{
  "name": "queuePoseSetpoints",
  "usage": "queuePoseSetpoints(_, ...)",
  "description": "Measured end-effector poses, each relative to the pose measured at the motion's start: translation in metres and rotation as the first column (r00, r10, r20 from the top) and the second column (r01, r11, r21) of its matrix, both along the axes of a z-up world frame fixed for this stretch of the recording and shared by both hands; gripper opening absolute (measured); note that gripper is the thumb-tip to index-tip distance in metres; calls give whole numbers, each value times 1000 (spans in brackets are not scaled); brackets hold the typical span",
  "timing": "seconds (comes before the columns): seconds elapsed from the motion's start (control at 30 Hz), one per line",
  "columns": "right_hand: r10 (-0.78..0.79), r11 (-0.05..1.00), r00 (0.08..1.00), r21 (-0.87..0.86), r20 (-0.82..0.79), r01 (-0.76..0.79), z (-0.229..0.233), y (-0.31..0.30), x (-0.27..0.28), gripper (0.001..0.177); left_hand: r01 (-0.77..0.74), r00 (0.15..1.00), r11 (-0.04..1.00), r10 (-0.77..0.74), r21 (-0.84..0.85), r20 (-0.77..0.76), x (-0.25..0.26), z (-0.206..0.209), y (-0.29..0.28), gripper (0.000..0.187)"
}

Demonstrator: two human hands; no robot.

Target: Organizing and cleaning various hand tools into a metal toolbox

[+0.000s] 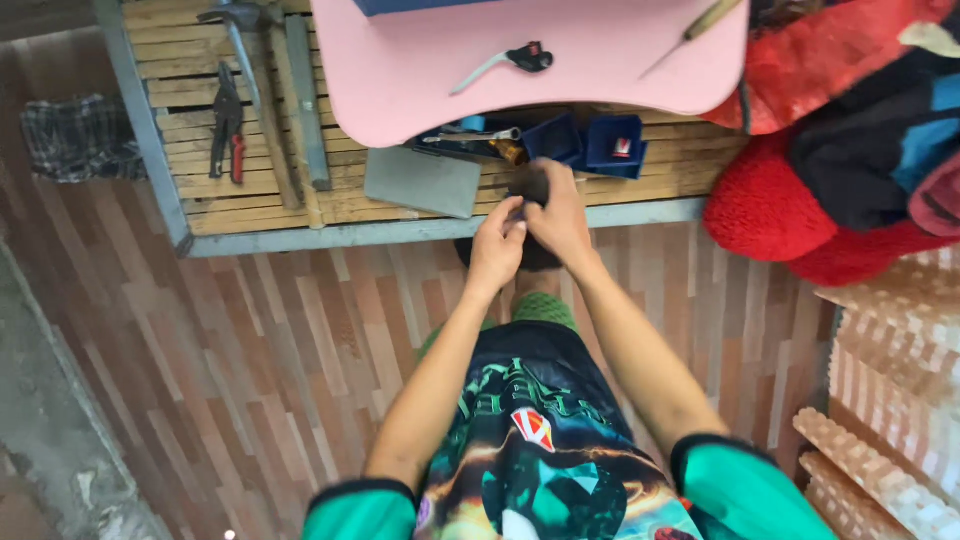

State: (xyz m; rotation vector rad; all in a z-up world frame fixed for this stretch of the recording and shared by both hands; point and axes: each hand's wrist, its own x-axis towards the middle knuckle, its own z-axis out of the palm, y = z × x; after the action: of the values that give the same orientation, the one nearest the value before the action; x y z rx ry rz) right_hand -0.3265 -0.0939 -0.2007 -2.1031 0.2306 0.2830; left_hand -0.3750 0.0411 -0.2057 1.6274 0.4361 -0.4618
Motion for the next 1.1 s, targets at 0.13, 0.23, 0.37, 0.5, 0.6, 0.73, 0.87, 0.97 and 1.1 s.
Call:
queuePoseSetpoints(0.13,215,976,975,-43,55,-213,-60,36,43,52,-23,999,994,26,108,-25,-8,-21,21,56)
queuePoseSetpoints(0.23,427,869,885,-188,-185,-459,-150,55,43,49,-40,999,978,45,203,-17,-14,-28,38,70)
queuePoseSetpoints(0.37,561,619,698,-334,-445,-711,-189,76,63,43,-94,990,983,109,159,-91,-8,-35,46,73)
queuePoseSetpoints(0.5,574,568,694,-400,-435,-720,-221,81,70,50,-156,975,983,169,95,-145,-6,-48,51,71)
queuePoseSetpoints(0.6,602,497,658,-433,-453,-752,-269,72,68,39,-173,976,982,181,74,-120,-16,-65,52,68)
queuePoseSetpoints(0.73,616,414,607,-450,-502,-791,-236,79,71,29,-216,968,976,217,22,-125,-32,-81,57,67)
queuePoseSetpoints(0.87,686,461,632,-455,-360,-761,-175,83,81,36,-312,938,948,296,-67,-181,-41,-84,68,67)
queuePoseSetpoints(0.97,680,547,683,-436,-265,-714,-146,74,73,40,-324,937,942,308,-84,-163,-51,-85,78,64)
queuePoseSetpoints(1.1,635,662,746,-356,-201,-660,-73,54,52,28,-344,933,937,332,-66,-140,-59,-94,78,56)
